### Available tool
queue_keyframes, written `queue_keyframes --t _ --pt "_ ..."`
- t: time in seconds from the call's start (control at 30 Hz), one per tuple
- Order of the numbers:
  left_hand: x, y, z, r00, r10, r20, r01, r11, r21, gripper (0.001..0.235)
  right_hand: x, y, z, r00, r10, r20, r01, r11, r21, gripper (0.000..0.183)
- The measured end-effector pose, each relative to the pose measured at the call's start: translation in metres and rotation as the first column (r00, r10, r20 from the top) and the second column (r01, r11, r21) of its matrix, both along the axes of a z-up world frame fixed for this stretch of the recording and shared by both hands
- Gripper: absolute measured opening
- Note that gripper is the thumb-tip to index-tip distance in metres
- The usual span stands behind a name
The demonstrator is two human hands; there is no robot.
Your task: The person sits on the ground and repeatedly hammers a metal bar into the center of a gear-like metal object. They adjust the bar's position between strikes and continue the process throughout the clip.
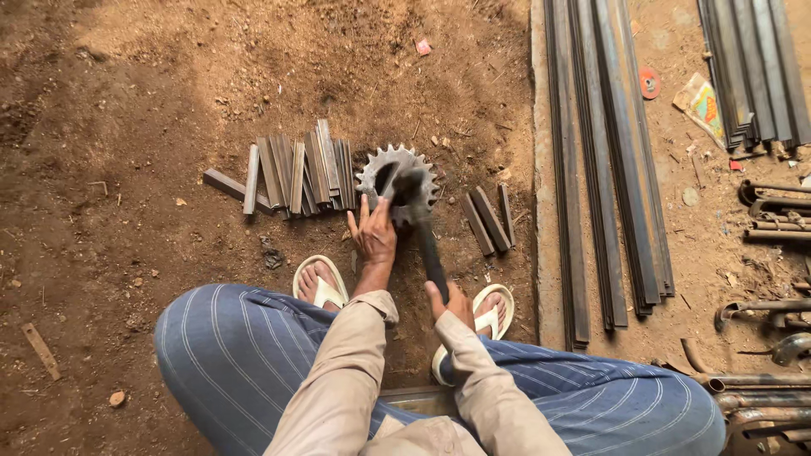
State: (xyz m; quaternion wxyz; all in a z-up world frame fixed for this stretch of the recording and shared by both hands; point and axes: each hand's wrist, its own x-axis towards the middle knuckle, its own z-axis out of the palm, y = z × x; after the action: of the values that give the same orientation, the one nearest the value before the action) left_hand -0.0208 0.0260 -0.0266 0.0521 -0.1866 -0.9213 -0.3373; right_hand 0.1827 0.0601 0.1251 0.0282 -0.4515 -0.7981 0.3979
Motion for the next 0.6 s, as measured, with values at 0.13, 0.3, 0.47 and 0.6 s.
queue_keyframes --t 0.13,0.3,0.47,0.6 --pt "-0.002 -0.003 -0.003 0.999 -0.016 -0.033 0.019 0.994 0.104 0.035 -0.005 0.007 0.028 0.976 -0.102 -0.194 0.133 0.979 0.155 0.046" --pt "0.0 -0.004 -0.011 0.998 -0.035 0.052 0.036 0.999 -0.009 0.037 -0.02 0.021 0.077 0.78 0.087 -0.619 -0.001 0.991 0.137 0.05" --pt "-0.001 -0.004 -0.02 0.995 -0.054 0.086 0.059 0.997 -0.056 0.037 -0.042 0.015 0.049 0.827 0.059 -0.559 -0.018 0.997 0.077 0.047" --pt "-0.004 -0.002 -0.015 1.0 -0.013 0.029 0.015 0.997 -0.076 0.037 -0.032 0.019 0.014 0.997 0.038 -0.067 -0.03 0.993 0.117 0.046"
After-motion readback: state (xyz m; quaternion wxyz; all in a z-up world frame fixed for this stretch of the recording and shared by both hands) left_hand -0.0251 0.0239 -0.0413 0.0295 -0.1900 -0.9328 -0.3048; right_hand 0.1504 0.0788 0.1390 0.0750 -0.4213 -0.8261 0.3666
